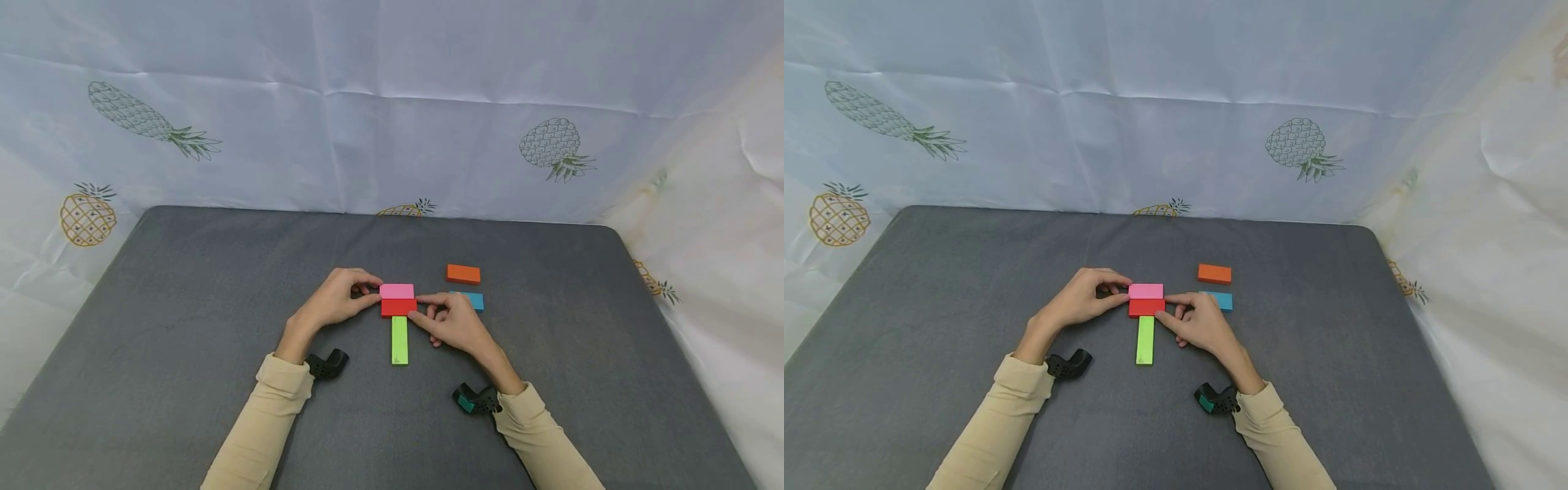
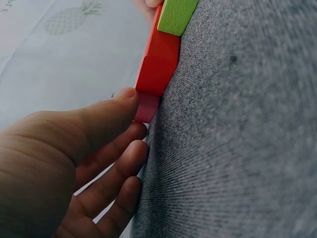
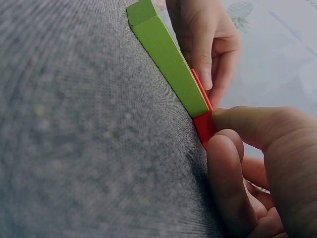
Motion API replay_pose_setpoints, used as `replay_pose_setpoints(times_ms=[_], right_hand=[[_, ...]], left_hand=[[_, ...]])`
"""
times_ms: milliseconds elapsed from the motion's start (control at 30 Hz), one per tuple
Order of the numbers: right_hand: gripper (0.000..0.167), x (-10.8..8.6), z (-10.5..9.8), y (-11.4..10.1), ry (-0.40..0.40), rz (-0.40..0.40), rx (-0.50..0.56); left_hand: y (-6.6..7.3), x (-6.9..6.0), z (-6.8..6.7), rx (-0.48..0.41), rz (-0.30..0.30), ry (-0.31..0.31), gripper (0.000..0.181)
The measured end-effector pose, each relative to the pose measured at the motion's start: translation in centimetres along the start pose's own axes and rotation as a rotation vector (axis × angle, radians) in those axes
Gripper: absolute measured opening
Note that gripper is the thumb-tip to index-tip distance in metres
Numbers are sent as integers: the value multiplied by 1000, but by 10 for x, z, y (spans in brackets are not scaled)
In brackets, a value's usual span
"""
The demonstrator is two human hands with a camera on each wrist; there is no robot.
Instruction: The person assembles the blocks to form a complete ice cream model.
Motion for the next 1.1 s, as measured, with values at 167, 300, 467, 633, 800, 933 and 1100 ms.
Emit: replay_pose_setpoints(times_ms=[167, 300, 467, 633, 800, 933, 1100], right_hand=[[39, 0, 0, 0, 7, -2, 0], [40, 0, -1, -1, 10, -7, -2], [40, -1, -1, 0, 11, 6, 6], [40, -1, -1, 1, 11, 8, 1], [40, -1, -1, 1, 11, 1, 3], [40, 0, -1, 2, 14, 7, 2], [40, 0, -1, 1, 14, 6, 2]], left_hand=[[-1, 0, 1, 1, -6, -1, 29], [-1, 1, 1, 2, -4, 2, 28], [0, 1, 2, 6, 0, 4, 28], [0, 2, 3, 0, -3, 1, 28], [0, 2, 2, -5, -5, 9, 28], [0, 2, 2, -6, -1, 17, 28], [-1, 1, 3, -9, 0, 20, 28]])
Point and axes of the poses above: each hand's wrist, its own x-axis towards the middle knuckle, its own z-axis out of the palm, y = z × x, the point moved 10 cm from there along x, towards the middle knuckle, and after that the axes turned 11 degrees about -y, right-handed, at the moved point
